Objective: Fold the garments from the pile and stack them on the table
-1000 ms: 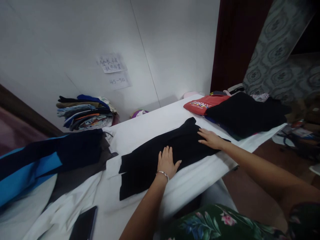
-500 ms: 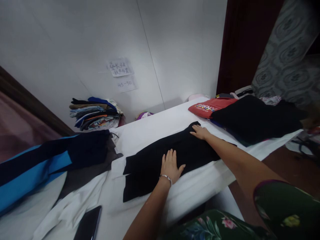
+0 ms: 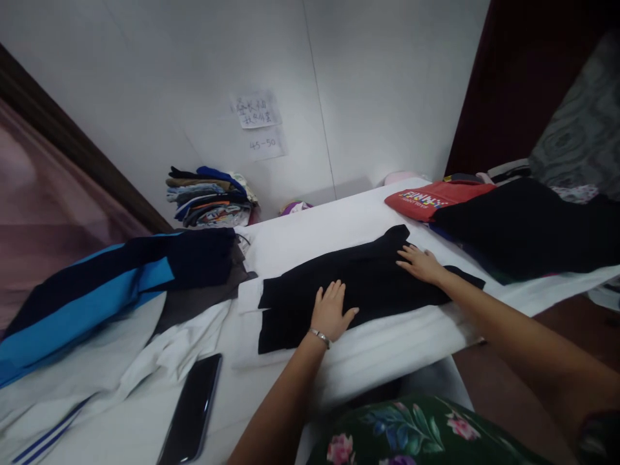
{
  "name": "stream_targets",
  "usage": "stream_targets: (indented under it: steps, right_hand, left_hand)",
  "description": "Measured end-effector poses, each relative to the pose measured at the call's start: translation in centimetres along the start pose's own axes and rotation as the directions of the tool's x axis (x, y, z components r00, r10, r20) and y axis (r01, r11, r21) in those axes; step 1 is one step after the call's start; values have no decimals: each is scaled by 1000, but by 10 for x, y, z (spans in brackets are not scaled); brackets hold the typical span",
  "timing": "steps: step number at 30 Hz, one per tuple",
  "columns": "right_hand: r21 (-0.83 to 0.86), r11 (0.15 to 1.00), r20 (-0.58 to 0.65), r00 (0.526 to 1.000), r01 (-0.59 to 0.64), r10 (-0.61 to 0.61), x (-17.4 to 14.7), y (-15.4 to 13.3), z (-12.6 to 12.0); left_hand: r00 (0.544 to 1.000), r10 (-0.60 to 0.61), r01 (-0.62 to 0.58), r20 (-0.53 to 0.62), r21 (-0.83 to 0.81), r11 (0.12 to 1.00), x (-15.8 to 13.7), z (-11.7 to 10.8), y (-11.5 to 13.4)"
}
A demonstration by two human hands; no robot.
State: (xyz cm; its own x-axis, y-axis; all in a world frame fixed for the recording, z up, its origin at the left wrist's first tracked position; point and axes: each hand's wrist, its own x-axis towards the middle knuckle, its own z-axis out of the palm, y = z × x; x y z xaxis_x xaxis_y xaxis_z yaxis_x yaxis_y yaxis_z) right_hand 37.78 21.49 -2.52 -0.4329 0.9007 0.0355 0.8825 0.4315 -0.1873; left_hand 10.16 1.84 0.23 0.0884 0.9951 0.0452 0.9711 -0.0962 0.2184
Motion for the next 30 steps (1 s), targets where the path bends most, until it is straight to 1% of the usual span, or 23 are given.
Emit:
stream_targets:
  steps: [2,4,6,7,8,9,11,12,13,14,15,16,18,19,21,23,24,26,28,30]
  right_hand:
    - [-16,1000,-58,998,16,-17,-16,6,5]
    - [-26,1000,-104,994,17,-20,-24,11,9]
    - [-35,999,-132,991,21,-26,-27,13,12]
    - [-42,999,-137,990,25,-30,-27,14,12]
    - [-50,998,-138,990,27,-34,-26,14,13]
    - [-56,998,-139,990,27,-35,-26,14,14]
    - [-66,997,-139,989,32,-41,-25,15,15]
    - [-71,997,-137,990,35,-45,-25,15,16]
    - [-78,996,-134,990,37,-47,-25,16,17]
    - [-85,996,-128,991,37,-48,-25,18,18]
    - [-94,995,-122,992,34,-46,-25,19,19]
    - [-100,994,-116,992,30,-42,-24,21,20]
    - [-105,994,-109,993,24,-36,-21,25,22]
    - [-102,995,-104,994,20,-31,-20,26,22]
    - [-80,997,-102,995,4,-12,-17,25,22]
    - [-25,1000,-131,991,15,-18,-16,18,19]
    - [14,999,-157,987,43,-40,-17,11,17]
    - [91,986,-216,969,139,-117,-20,-8,11]
    - [141,959,-255,945,246,-205,-24,-34,4]
    - [159,928,-267,919,338,-289,-28,-62,-3]
  left_hand:
    - [999,-37,37,-7,22,999,-15,-7,-18]
    - [993,-110,111,-37,53,992,-30,-15,-39]
    - [968,-236,243,-79,82,967,-44,-23,-62]
    - [943,-317,326,-104,90,941,-51,-26,-74]
    - [906,-402,415,-131,92,905,-57,-30,-84]
    - [859,-487,503,-158,82,860,-63,-32,-94]
    - [740,-645,660,-188,19,751,-73,-36,-109]
    - [680,-709,718,-184,-27,696,-77,-37,-115]
    - [629,-758,759,-171,-74,647,-81,-38,-121]
    - [588,-793,787,-158,-118,606,-83,-38,-125]
    - [557,-817,802,-149,-156,576,-84,-39,-129]
    - [539,-830,808,-146,-189,558,-84,-39,-132]
    - [518,-844,806,-139,-252,536,-82,-41,-139]
    - [505,-855,803,-118,-299,515,-80,-43,-143]
    - [481,-875,790,-55,-405,460,-76,-49,-152]
    - [473,-881,771,5,-486,411,-73,-54,-160]
    - [478,-878,762,26,-508,400,-72,-57,-164]
    - [492,-869,753,56,-527,393,-70,-60,-170]
    - [503,-860,747,89,-545,380,-70,-59,-174]
    - [519,-849,738,100,-554,386,-70,-57,-176]
